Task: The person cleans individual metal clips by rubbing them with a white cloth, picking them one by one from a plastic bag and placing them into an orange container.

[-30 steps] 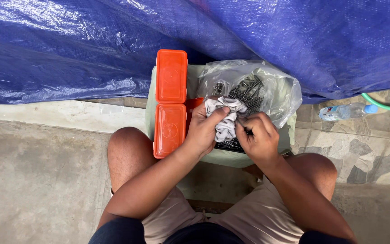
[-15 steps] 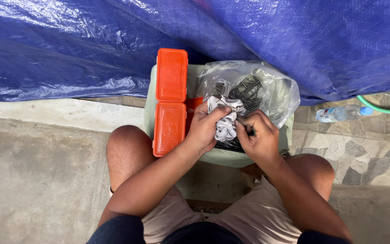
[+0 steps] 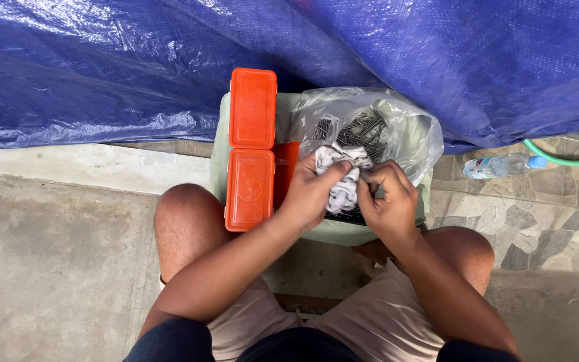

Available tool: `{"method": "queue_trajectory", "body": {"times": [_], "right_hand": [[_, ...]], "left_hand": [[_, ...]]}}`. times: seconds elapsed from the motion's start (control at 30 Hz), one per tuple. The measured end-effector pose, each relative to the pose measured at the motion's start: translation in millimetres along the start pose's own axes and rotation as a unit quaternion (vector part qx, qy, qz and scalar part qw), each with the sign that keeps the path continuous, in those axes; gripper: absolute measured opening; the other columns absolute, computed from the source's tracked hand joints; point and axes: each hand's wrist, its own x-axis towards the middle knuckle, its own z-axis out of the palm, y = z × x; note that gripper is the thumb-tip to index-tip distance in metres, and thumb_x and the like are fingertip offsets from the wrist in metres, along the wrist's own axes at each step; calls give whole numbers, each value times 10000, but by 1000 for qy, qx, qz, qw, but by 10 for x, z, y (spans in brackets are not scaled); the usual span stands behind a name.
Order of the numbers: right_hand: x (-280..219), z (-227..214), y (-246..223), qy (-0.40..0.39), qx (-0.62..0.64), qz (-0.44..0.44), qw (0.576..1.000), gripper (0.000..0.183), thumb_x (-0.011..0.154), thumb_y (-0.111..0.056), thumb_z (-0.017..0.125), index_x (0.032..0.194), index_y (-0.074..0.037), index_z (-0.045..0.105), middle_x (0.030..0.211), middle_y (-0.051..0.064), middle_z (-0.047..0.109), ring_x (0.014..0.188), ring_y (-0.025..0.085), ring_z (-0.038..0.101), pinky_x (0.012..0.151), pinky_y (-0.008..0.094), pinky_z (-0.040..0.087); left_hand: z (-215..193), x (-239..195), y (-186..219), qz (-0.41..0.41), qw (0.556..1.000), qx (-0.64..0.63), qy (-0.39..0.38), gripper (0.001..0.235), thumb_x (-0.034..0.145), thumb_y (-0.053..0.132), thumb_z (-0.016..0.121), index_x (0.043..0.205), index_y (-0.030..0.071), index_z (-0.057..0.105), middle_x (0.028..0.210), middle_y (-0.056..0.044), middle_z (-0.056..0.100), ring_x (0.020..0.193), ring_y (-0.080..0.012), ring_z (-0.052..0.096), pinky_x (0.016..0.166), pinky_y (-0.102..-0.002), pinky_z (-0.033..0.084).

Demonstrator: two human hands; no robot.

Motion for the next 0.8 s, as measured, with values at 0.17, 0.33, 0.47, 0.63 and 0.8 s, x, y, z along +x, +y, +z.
{"method": "queue_trajectory", "body": {"times": [0.17, 0.33, 0.47, 0.63, 0.8], "right_hand": [[2, 65, -9, -20, -33, -16, 999, 91, 843, -22, 686, 768, -27, 635, 580, 57, 463, 531, 275, 559, 519, 336, 466], [-9, -22, -74, -10, -13, -2, 1000, 109, 837, -22, 699, 750, -18, 632, 561, 48, 475, 498, 238, 539, 514, 322, 455], [66, -4, -132, 28, -16, -9, 999, 105, 854, -9, 688, 767, -9, 628, 588, 37, 495, 540, 253, 573, 550, 320, 475], [37, 26, -15, 3, -27, -19, 999, 82, 845, 19, 656, 783, -9, 610, 581, 46, 460, 542, 279, 565, 543, 351, 479], [57, -54, -110, -16, 30, 99, 994, 73, 870, -10, 674, 823, 25, 631, 548, 90, 526, 498, 224, 559, 531, 322, 441]], "left_hand": [[-22, 133, 205, -3, 1000, -22, 9, 76, 723, -15, 699, 779, -13, 648, 607, -139, 639, 518, -182, 651, 463, -295, 524], [-234, 562, 707, 77, 992, -84, 46, 76, 815, 88, 612, 848, 20, 623, 660, -100, 628, 569, -164, 645, 534, -278, 514], [-51, 178, 406, 61, 998, -31, 7, 135, 783, 84, 676, 897, 29, 626, 699, -77, 640, 587, -143, 644, 519, -263, 518], [24, 54, 119, 43, 997, 55, -42, 154, 761, 114, 764, 830, 21, 662, 663, -74, 650, 585, -105, 629, 488, -236, 519], [-191, 517, 494, 83, 996, -21, 10, 164, 870, 123, 638, 960, -13, 616, 769, -134, 696, 630, -180, 690, 586, -321, 569]]}}
